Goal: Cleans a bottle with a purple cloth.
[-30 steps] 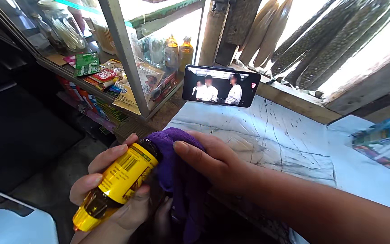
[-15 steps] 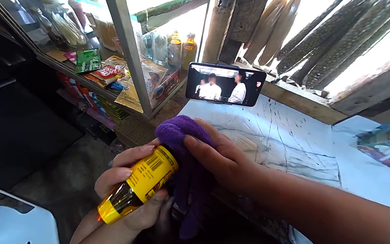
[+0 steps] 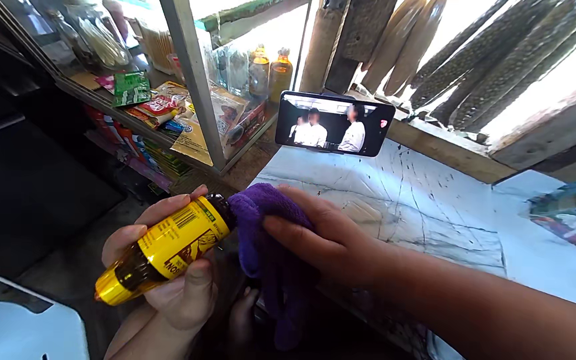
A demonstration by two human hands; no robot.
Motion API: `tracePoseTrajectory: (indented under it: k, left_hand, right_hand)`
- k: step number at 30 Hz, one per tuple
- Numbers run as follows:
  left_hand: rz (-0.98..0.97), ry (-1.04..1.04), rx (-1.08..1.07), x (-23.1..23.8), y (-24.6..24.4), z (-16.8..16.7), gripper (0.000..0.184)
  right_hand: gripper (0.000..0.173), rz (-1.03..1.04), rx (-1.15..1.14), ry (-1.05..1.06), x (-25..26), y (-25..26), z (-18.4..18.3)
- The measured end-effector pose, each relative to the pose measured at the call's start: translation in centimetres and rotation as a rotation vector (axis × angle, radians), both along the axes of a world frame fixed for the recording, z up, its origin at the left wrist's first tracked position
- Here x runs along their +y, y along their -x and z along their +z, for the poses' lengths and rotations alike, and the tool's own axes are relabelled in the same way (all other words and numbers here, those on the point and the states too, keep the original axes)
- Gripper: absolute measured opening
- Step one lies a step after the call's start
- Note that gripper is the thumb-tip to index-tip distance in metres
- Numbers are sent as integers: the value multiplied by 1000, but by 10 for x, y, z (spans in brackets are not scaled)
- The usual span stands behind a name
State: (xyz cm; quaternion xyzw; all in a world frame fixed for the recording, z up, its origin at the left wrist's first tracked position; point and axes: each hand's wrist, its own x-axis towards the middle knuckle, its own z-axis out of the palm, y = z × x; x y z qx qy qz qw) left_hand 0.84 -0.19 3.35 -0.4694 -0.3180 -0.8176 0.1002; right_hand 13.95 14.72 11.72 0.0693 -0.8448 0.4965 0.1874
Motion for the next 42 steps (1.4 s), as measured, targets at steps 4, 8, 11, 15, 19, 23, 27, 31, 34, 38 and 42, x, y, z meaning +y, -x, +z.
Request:
tracePoseTrajectory:
  k: [4,8,11,15,19,23,27,31,34,38,42]
  left_hand:
    - [-67,16,-45,1,-3,-1,54]
    - [-90,18,-27,-3,-4,-2,55]
    - [-103,12,-39,-7,-5,0,52]
    - [-118,20,-78,-10,-2,6,51]
    - [-163,22,-87,-4,-2,5,51]
    - [-201,37,-94,-3,-6,3,50]
    - [-196,27,-70,-7,-9,1,52]
    - [-145,22,-67,-12,-7,1,53]
    - [-140,6,-78,-11,-5,4,51]
    - [-200,7,-115,-5,-3,6,50]
    - [-226,43,-115,-4,-4,4,50]
  right_hand:
    - [26,-31,22,3,0,0,0]
    - [26,-28,37,-24,-1,1,-1]
    - [27,-21,44,-93,-2,0,-3]
    - [28,-3,55,-153,-3,0,-5]
    - [27,-21,82,-108,-2,-1,-4]
    - [25,-42,86,-74,-2,0,-4]
    - [26,-50,95,-102,-3,0,-4]
    - [27,-53,92,-198,-5,1,-6]
    - [26,-28,97,-220,-4,1,-7]
    - [26,-27,121,-192,-3,0,-6]
    - [27,-70,126,-153,-3,-1,-6]
